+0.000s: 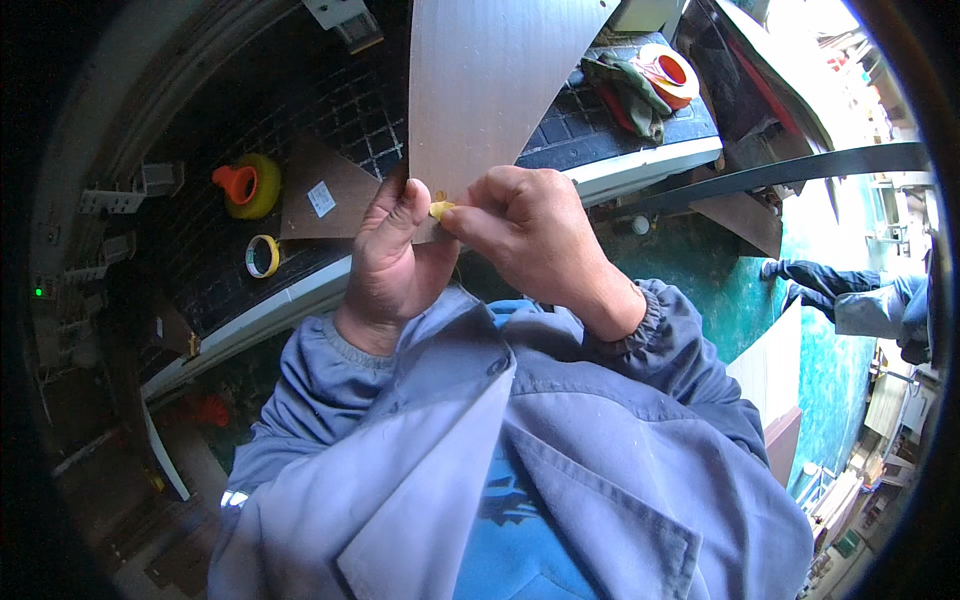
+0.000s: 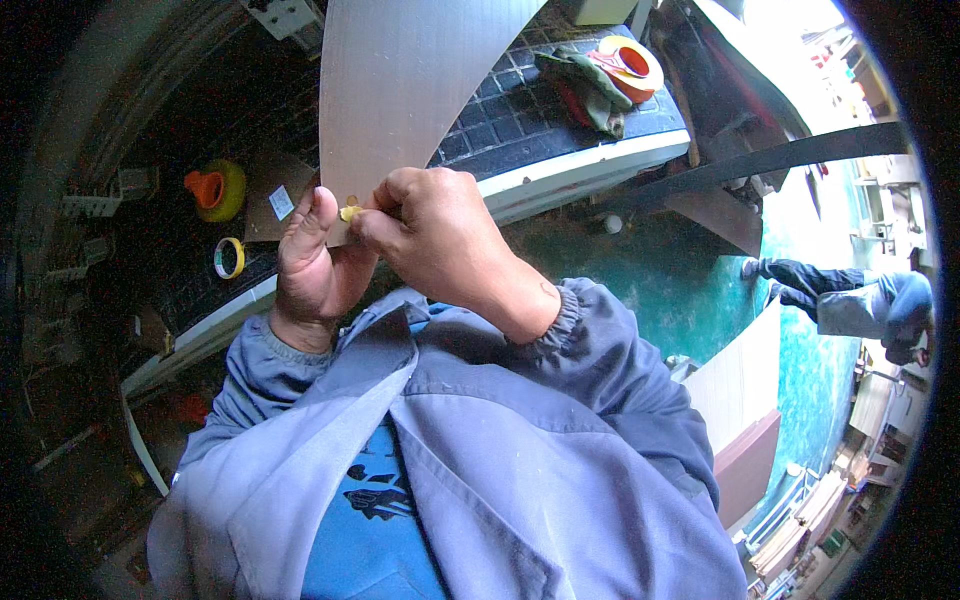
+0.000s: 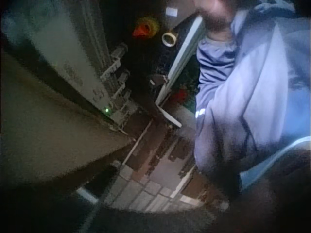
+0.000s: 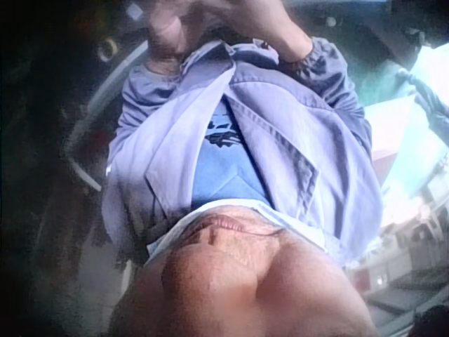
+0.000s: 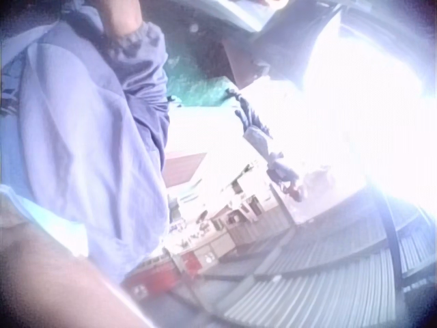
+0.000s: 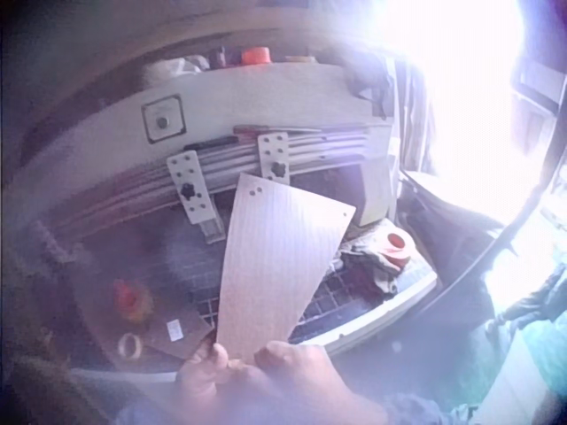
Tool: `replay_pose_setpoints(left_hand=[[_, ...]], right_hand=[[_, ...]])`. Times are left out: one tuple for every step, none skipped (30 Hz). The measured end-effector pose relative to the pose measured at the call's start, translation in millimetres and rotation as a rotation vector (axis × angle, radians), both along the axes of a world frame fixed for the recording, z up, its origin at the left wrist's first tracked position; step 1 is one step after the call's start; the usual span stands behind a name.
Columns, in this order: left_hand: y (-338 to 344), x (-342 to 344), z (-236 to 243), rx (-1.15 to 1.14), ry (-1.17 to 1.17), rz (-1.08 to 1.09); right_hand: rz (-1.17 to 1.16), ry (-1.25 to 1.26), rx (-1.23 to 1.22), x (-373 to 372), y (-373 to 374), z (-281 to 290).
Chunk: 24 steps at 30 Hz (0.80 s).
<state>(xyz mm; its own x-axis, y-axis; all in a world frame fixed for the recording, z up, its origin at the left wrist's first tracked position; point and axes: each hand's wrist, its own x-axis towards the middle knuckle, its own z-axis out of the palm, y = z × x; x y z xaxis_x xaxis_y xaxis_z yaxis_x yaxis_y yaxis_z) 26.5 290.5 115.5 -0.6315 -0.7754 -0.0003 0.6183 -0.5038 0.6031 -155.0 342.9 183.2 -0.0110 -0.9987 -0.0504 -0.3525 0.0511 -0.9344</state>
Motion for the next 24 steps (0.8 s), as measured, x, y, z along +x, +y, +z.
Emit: replay_pose_setpoints(left_hand=[[-0.9,0.2,-1.3,-0.006,-0.008,0.001],[-1.8,0.4,-2.2,-0.002,0.0,0.002],[-2.7,-0.1,-3.2,0.001,0.008,0.002],[-3.2,-0.5,-3.9,0.003,0.016,0.001],[-4.0,-0.8,-4.2,0.005,0.029,-0.011],[-4.5,-1.6,-4.6,0.002,0.044,-0.024],[-4.7,-2.2,-4.7,0.0,0.058,-0.038],[-4.9,-3.2,-4.9,-0.008,0.049,-0.03],[-4.6,-4.4,-4.8,-0.018,0.039,-0.024],[-4.4,-5.7,-4.9,-0.04,0.016,-0.017],[-4.1,-7.1,-4.8,-0.024,0.02,-0.014],[-3.9,-8.4,-4.6,-0.025,0.011,-0.01],[-3.8,-9.7,-4.3,-0.03,-0.006,-0.004],[-3.6,-10.8,-3.8,-0.024,-0.006,-0.003],[-3.2,-11.6,-3.2,-0.024,-0.013,0.0],[-3.0,-12.4,-2.6,-0.026,-0.024,0.003],[-2.4,-12.7,-1.7,-0.032,-0.032,-0.001],[-1.7,-12.8,-0.8,-0.04,-0.045,-0.004],[-1.3,-13.3,-0.1,-0.049,-0.057,-0.008],[-1.1,-13.7,0.6,-0.056,-0.065,-0.007],[-1.0,-14.1,1.3,-0.062,-0.073,-0.006],[-1.1,-14.6,2.0,-0.064,-0.08,-0.007],[-1.0,-14.9,2.9,-0.074,-0.103,-0.009],[-0.7,-15.1,4.1,-0.077,-0.126,-0.013]], right_hand=[[-0.003,0.003,-0.021,0.7,-0.9,-1.4],[-0.005,0.006,-0.043,2.2,-2.2,-2.9],[-0.009,0.015,-0.036,2.2,-3.1,-4.4],[-0.002,0.005,-0.06,1.6,-3.7,-5.6],[0.004,0.001,-0.055,0.6,-4.5,-6.6],[0.01,-0.003,-0.051,-0.7,-5.1,-7.5],[0.012,0.0,-0.039,-1.5,-5.4,-8.0],[0.015,0.003,-0.026,-2.5,-5.7,-8.4],[0.014,0.006,-0.018,-3.1,-5.8,-8.5],[0.006,-0.003,0.0,-3.3,-6.0,-8.6],[-0.006,-0.011,0.014,-3.3,-6.5,-8.6],[-0.018,-0.02,0.027,-3.0,-7.0,-8.4],[-0.014,-0.002,0.027,-3.7,-7.7,-8.2],[-0.01,0.017,0.027,-4.3,-8.6,-7.8],[-0.005,0.035,0.026,-4.7,-8.9,-7.5],[-0.011,0.036,0.042,-5.1,-8.9,-7.1],[-0.016,0.037,0.058,-5.2,-8.8,-6.7],[-0.018,0.029,0.052,-5.3,-8.6,-6.4],[-0.027,0.049,0.058,-4.7,-8.6,-6.2],[-0.032,0.06,0.043,-3.8,-8.6,-6.1],[-0.037,0.071,0.027,-3.6,-8.7,-6.0],[-0.032,0.064,0.037,-3.7,-9.0,-5.7],[-0.028,0.058,0.047,-4.0,-9.3,-5.4],[-0.023,0.052,0.057,-4.7,-9.7,-4.8]])
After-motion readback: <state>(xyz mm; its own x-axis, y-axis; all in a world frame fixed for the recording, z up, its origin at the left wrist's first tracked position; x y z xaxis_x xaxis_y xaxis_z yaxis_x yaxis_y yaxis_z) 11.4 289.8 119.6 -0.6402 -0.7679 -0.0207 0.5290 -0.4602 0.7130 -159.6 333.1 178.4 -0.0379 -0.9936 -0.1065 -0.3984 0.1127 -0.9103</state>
